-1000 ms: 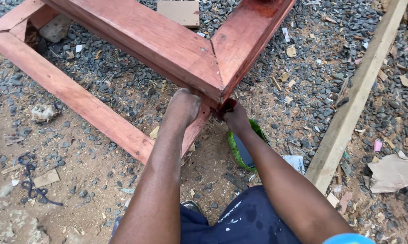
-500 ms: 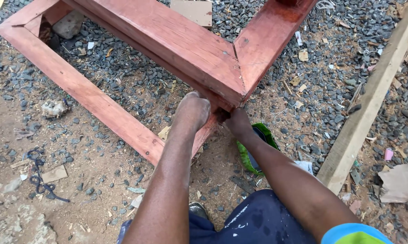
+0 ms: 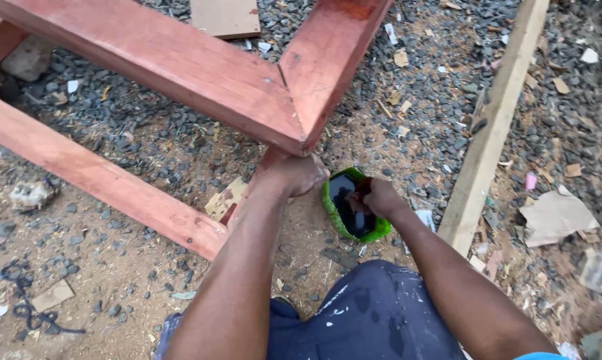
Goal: Applying wood stain to a wooden frame using a cloth rag
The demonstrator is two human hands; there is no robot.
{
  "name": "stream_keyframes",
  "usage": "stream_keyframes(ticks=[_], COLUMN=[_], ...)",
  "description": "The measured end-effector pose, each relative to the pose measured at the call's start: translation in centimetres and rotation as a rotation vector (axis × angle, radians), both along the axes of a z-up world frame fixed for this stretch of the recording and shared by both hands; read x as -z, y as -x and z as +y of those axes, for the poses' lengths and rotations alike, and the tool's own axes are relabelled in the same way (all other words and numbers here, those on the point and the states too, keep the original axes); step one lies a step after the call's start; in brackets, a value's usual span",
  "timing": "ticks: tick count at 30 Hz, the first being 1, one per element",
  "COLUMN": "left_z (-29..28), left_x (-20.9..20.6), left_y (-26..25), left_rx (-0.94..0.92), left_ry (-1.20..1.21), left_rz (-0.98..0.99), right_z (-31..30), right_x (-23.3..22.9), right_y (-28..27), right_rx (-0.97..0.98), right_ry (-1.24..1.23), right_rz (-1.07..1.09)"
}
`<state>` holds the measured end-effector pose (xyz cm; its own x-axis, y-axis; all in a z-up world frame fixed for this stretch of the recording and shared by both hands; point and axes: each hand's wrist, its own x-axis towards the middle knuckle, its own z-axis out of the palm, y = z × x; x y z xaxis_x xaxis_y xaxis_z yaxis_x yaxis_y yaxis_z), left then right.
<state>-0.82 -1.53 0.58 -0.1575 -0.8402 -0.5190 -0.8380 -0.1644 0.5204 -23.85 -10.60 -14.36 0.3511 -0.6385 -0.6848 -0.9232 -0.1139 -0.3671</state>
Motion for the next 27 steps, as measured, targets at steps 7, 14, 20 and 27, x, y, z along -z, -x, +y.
stream_keyframes(ticks=[7,14,20,27], left_z=[-2.9,-5.7,-6.0,-3.2], left_x=[6.2,12.6,11.7,-0.4], left_y=[1.8,1.7,2.8,3.8], left_rx=[-0.161,-0.339,-0.296,-0.354], left_ry=[-0.068,-0.161,-0.185,-0.228], left_rz=[0.049,0.054,-0.005,0.121], right_z=[-0.2,-0.2,0.3,0.8], right_x=[2.7,2.1,3.3,-2.1], right_y=[1.2,2.3,3.8,3.9], right_rx=[0.172,0.093,0.061,0.138], right_ry=[0.096,0.108,0.163,0.13], right_rz=[0.043,0.078,0.053,0.046])
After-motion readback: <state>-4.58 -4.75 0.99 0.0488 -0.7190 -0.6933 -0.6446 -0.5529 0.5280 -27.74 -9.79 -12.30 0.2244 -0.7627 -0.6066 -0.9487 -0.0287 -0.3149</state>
